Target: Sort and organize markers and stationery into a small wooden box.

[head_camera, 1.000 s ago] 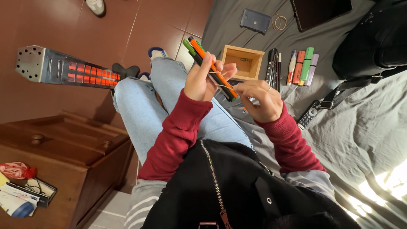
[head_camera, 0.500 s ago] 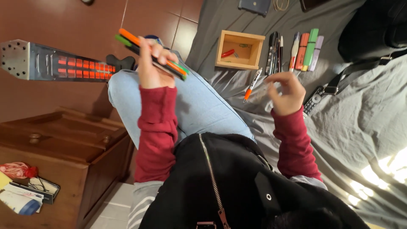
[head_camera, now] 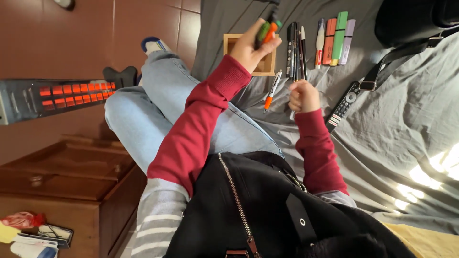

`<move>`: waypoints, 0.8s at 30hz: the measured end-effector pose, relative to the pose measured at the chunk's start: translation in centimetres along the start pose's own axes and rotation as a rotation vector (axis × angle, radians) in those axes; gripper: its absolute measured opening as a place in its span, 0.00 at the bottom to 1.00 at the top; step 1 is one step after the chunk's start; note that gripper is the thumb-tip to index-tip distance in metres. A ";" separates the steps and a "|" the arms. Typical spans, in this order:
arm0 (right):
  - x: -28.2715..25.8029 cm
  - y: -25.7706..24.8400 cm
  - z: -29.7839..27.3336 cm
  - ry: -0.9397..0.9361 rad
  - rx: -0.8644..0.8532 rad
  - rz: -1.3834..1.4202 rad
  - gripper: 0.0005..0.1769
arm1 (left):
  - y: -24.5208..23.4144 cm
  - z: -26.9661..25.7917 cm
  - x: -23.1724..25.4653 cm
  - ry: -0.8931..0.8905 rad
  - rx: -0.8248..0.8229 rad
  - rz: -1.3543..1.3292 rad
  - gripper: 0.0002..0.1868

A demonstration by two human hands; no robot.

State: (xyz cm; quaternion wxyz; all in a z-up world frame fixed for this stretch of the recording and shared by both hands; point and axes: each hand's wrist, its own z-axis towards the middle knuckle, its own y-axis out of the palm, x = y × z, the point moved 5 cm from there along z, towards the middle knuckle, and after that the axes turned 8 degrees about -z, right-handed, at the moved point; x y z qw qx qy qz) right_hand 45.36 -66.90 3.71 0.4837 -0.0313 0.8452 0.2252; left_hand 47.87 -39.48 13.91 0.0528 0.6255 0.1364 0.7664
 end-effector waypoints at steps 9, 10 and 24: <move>0.8 5.7 0.6 -0.159 0.263 -1.343 0.22 | -0.2 -1.1 -5.1 -0.159 -0.325 0.413 0.13; 1.6 5.3 0.5 -0.161 0.265 -1.340 0.22 | -0.1 -1.3 -4.4 -0.140 -0.310 0.427 0.13; -7.2 4.6 -1.2 -0.323 0.331 -0.759 0.10 | 0.2 -1.1 -6.3 -0.368 -0.226 0.753 0.15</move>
